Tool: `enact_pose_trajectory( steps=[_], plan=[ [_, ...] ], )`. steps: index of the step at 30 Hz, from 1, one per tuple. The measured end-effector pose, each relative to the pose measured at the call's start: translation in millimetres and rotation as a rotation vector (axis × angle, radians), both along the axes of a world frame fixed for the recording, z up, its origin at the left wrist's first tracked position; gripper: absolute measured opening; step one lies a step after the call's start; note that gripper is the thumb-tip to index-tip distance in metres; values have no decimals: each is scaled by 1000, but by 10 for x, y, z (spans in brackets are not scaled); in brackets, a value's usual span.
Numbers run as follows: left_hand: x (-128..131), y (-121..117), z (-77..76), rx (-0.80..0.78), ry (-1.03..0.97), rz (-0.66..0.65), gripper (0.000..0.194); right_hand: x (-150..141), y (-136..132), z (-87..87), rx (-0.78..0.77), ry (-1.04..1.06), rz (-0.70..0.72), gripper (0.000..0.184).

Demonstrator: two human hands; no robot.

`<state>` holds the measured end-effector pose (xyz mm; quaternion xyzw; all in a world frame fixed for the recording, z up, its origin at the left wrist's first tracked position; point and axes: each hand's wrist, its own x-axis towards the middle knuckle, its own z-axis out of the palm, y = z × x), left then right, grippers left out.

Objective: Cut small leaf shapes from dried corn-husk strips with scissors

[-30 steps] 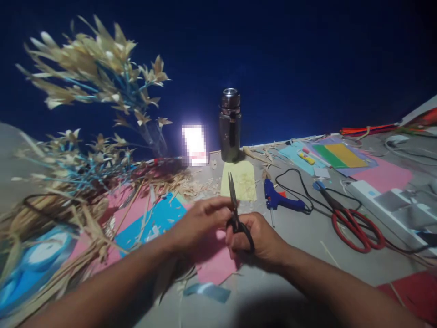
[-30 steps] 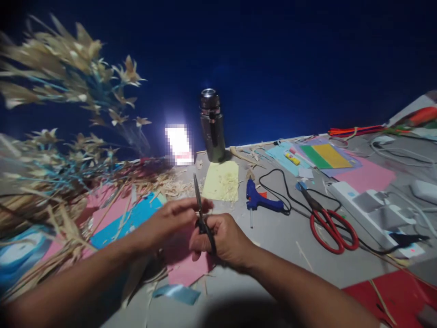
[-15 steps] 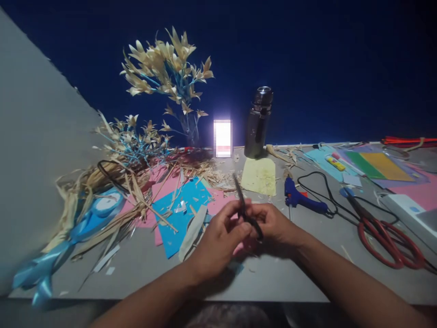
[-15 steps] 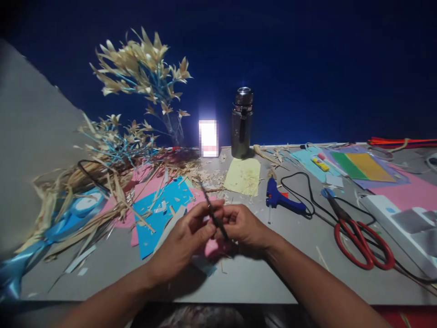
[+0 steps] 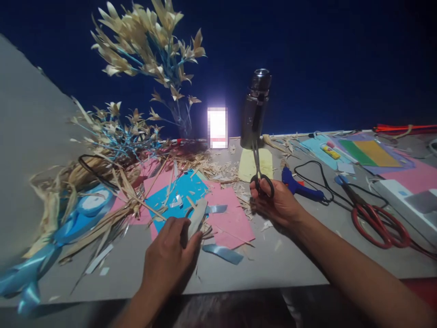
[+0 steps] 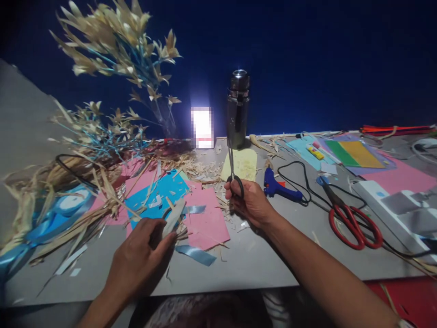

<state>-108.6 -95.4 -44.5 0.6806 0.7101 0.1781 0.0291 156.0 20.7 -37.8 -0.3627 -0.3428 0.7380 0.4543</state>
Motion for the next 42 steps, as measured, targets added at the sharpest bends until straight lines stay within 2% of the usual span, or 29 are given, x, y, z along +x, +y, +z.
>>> enact_pose_trajectory(
  steps=[3, 7, 10, 15, 18, 20, 23, 25, 27, 31, 34, 37, 42],
  plan=[
    [-68, 24, -23, 64, -28, -2, 15, 4, -4, -41, -27, 25, 5, 41],
    [-144, 35, -98, 174, -28, 29, 20, 26, -4, -80, -60, 54, 17, 38],
    [-161, 31, -103, 166, -69, 61, 21, 43, 0, -108, -38, 64, 10, 36],
    [-217, 30, 54, 149, -272, 101, 22, 21, -8, -107, -29, 52, 19, 35],
    [-233, 65, 214, 161, -478, 248, 26, -6, 3, -48, -31, 71, -24, 43],
    [-189, 101, 312, 127, -617, 280, 28, -5, 24, -1, 0, 120, -85, 52],
    [-30, 145, 375, -12, -771, 157, 26, 29, 37, 37, 97, 142, -129, 58],
    [95, 168, 356, -85, -767, 26, 23, 47, 16, 33, 151, 76, -67, 60],
    [193, 198, 316, -81, -678, -104, 22, 43, -27, 22, 179, -18, 48, 58],
    [296, 309, 286, 23, -448, -361, 18, -34, -135, 64, 185, -173, 250, 52],
    [364, 412, 314, 66, -314, -511, 20, -107, -206, 143, 262, -412, 206, 33],
    [455, 512, 342, 12, -251, -519, 22, -141, -254, 183, 418, -636, 101, 19],
    [560, 677, 375, -184, -325, -454, 27, -131, -255, 118, 641, -760, 53, 16]
  ],
)
